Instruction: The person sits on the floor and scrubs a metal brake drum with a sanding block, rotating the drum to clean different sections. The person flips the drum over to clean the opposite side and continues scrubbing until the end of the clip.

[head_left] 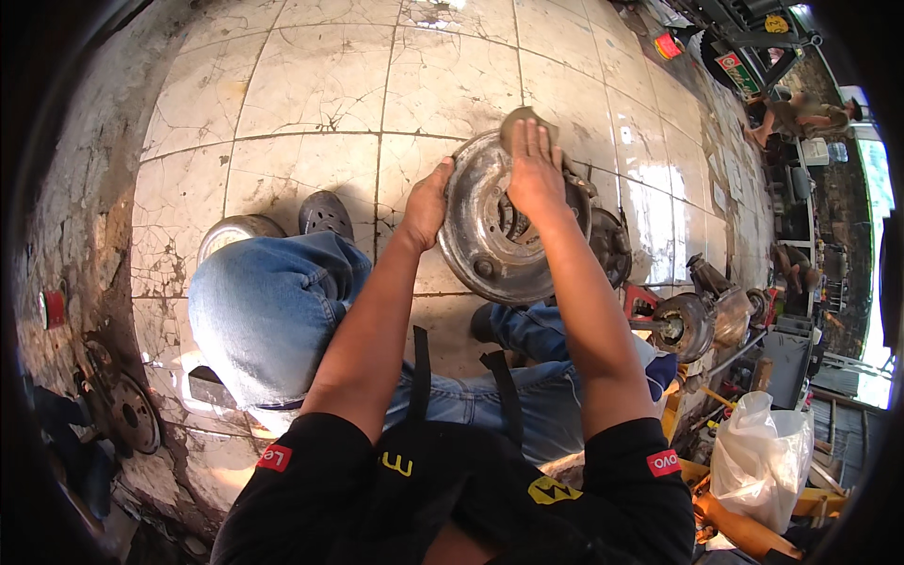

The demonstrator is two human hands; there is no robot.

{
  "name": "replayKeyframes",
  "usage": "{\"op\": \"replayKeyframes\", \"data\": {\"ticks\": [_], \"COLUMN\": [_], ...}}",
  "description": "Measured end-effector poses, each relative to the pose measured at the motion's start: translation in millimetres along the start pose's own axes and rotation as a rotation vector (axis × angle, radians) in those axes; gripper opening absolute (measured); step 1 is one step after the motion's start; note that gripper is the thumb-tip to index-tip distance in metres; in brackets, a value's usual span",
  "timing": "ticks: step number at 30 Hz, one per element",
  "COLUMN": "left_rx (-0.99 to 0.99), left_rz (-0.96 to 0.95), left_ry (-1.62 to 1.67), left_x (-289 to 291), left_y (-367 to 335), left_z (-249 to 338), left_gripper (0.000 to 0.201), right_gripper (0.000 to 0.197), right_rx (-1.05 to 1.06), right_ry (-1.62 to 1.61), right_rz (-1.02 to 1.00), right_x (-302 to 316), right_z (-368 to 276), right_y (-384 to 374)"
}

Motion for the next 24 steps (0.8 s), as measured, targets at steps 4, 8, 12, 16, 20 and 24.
{"op": "replayKeyframes", "data": {"ticks": [4, 8, 12, 16, 20, 24], "left_rx": [-0.064, -0.020, -0.039, -0.062, -0.048, -0.051], "left_rz": [-0.021, -0.027, 0.024, 0.017, 0.027, 0.024], "left_ry": [0.015, 0.003, -0.027, -0.096, -0.078, -0.106], "left_x": [0.7, -5.9, -2.8, -11.6, -2.5, -5.1], "left_y": [-1.3, 3.4, 10.4, 13.8, 6.4, 7.5], "left_z": [-2.6, 3.0, 6.4, 11.0, 5.1, 6.7], "left_gripper": [0.065, 0.065, 0.067, 0.067, 0.069, 0.069], "right_gripper": [0.083, 0.086, 0.087, 0.084, 0.077, 0.076], "right_rx": [0.192, -0.028, 0.007, -0.028, 0.095, -0.074], "right_ry": [0.074, 0.035, -0.018, -0.018, 0.002, 0.025], "right_rz": [0.019, 0.062, 0.075, 0.068, 0.052, 0.040], "right_x": [-16.3, -7.8, -4.9, -4.3, -7.1, 0.7], "right_z": [-33.2, 15.6, 1.6, 9.7, -22.5, 12.2], "right_y": [16.4, 0.7, 7.3, 7.7, 17.7, 4.0]}}
Point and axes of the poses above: each hand's wrist, its own y-axis away from the middle knuckle, its own x-axis out of the back of the hand, z = x × y, the point moved 9 cm from there along -y, towards the middle knuckle, and after that the axes turned 3 degrees about -y, right-handed, at the moved point
